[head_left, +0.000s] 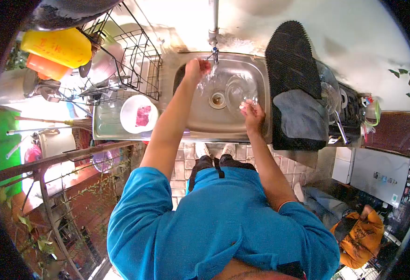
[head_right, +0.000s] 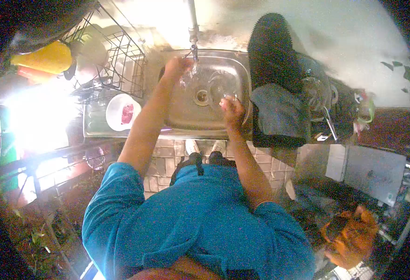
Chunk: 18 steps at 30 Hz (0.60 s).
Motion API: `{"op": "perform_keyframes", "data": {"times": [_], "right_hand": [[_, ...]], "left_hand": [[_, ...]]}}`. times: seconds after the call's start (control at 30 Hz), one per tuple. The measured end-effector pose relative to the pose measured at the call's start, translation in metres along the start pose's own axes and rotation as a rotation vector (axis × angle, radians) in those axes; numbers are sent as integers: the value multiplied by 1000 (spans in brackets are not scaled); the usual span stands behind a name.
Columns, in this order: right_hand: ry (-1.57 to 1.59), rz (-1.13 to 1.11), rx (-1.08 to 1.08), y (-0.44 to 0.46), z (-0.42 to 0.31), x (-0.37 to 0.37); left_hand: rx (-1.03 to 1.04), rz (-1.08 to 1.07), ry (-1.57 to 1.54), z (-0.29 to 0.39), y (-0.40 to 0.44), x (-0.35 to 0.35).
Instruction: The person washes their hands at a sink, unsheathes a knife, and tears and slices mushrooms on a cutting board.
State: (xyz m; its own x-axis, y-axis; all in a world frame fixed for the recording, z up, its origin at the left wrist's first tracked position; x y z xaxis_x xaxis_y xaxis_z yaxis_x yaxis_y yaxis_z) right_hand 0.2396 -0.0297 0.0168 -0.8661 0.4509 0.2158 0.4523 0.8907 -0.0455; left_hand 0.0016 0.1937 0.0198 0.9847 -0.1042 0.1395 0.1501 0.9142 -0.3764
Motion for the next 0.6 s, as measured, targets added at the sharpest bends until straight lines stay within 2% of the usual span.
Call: {"op": "perform_keyframes", "data": {"times": [0.03, 0.13, 0.2, 0.23, 0.3, 0.47, 0.53, 0.6], "right_hand": [[45, 13, 5, -3, -2, 1], [105, -27, -23, -9, -10, 8], [121, -50, -24, -8, -10, 14], [129, -70, -25, -7, -10, 15], [115, -98, -52, -9, -16, 16], [130, -139, -103, -6, -34, 20], [100, -88, -28, -8, -42, 19], [113, -98, -25, -2, -51, 24]], "left_hand": [[-61, 101, -74, 7, -1, -10], [-19, 131, -72, 56, -7, -10], [275, 102, 613, 103, -28, 21], [278, 103, 614, 103, -28, 21], [631, 103, 1070, 123, -46, 50], [665, 98, 1381, 140, -55, 63], [654, 107, 1469, 140, -57, 60], [862, 244, 1462, 152, -75, 57]]}}
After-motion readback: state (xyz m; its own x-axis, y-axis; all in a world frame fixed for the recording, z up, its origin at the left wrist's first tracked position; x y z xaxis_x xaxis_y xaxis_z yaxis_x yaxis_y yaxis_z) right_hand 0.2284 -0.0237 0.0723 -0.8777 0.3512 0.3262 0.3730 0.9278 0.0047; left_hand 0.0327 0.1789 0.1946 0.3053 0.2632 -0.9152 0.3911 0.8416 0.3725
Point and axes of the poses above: each hand's wrist, its own y-axis towards the middle knuckle, its own x-axis out of the palm, z = x × y, the point moved 10 cm from there along y, towards the middle knuckle, and after that the axes turned 10 degrees about -x, right-handed, at the moved point
